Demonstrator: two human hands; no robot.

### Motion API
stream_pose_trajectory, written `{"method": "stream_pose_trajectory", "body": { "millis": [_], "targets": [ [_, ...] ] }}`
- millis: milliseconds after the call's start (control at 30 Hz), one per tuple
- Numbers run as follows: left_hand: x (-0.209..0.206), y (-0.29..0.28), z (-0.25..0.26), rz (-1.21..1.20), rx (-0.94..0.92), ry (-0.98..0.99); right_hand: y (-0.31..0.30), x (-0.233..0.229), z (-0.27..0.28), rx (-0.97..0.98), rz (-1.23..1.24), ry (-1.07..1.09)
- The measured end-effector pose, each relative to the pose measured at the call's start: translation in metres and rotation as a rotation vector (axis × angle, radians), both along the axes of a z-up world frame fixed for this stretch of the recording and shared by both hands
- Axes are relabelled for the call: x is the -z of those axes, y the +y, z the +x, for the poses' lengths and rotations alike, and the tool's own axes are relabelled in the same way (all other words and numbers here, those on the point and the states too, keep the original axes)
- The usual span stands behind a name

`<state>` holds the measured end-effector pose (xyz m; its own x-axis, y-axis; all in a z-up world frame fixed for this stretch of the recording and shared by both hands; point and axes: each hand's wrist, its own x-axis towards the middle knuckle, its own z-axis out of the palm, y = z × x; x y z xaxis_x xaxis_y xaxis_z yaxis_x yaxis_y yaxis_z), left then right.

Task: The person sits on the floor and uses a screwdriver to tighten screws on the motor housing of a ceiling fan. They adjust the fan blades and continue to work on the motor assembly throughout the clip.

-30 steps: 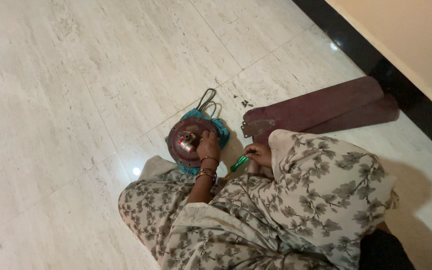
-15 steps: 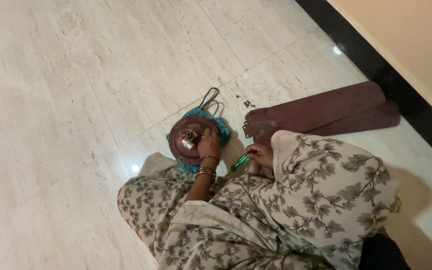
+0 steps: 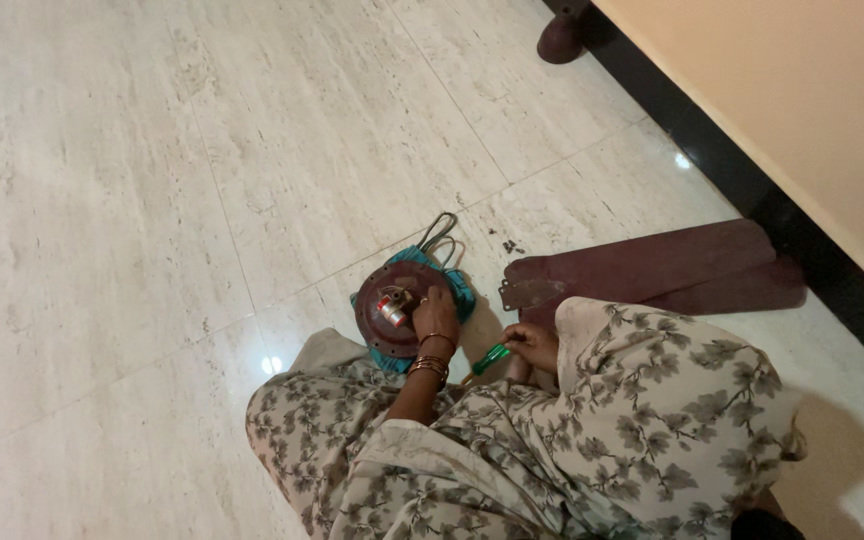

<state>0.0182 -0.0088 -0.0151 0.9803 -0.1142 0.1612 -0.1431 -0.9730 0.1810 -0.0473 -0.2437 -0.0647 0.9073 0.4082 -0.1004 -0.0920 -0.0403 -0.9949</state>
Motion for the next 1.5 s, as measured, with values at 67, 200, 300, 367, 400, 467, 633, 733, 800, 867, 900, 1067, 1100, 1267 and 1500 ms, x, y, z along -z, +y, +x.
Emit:
{"method": "stream_pose_trajectory", "body": {
  "millis": [67,200,300,367,400,467,633,733,800,867,900,1067,1100,1267,1500],
  "targets": [
    [0.005,0.007,0.002,0.028,0.098,-0.015,0.003,-0.001,0.001,0.025,0.014,0.006],
    [0.003,0.015,-0.007,-0.162,0.152,-0.078,0.001,-0.001,0.002,0.006,0.005,0.018],
    [0.000,0.010,-0.005,-0.105,0.042,-0.025,-0.003,-0.006,-0.001,0.022,-0.175,-0.043],
    [0.002,0.002,-0.003,-0.031,-0.007,0.024,-0.004,-0.014,0.001,-0.004,-0.314,-0.052],
    [0.005,-0.001,0.001,-0.025,-0.019,0.036,-0.003,-0.019,0.003,-0.012,-0.357,0.004],
    [0.011,0.000,0.006,0.014,0.031,-0.019,0.000,-0.026,0.003,-0.005,-0.356,0.148],
    [0.020,0.024,-0.005,-0.142,0.292,-0.169,0.007,-0.039,0.002,-0.050,-0.144,0.040],
    [0.018,0.017,-0.015,-0.172,0.159,-0.129,0.010,-0.044,0.000,-0.028,-0.120,0.084],
    [0.017,0.006,-0.015,-0.119,0.077,-0.156,0.012,-0.046,0.001,0.011,-0.111,0.131],
    [0.016,0.000,-0.011,-0.088,0.015,-0.140,0.012,-0.049,0.003,-0.016,-0.113,0.116],
    [0.014,-0.001,-0.009,-0.082,-0.006,-0.109,0.012,-0.050,0.004,-0.031,-0.115,0.108],
    [0.007,0.007,-0.011,-0.095,-0.011,-0.030,0.015,-0.055,0.001,-0.001,-0.043,0.265],
    [0.004,0.008,-0.010,-0.105,-0.004,-0.012,0.017,-0.055,0.002,0.000,-0.003,0.293],
    [-0.004,0.015,-0.007,-0.088,0.138,0.025,0.017,-0.059,0.003,0.008,-0.102,0.259],
    [0.000,0.014,-0.009,-0.214,0.081,-0.022,0.019,-0.064,0.003,-0.015,-0.086,0.165]
  ]
}}
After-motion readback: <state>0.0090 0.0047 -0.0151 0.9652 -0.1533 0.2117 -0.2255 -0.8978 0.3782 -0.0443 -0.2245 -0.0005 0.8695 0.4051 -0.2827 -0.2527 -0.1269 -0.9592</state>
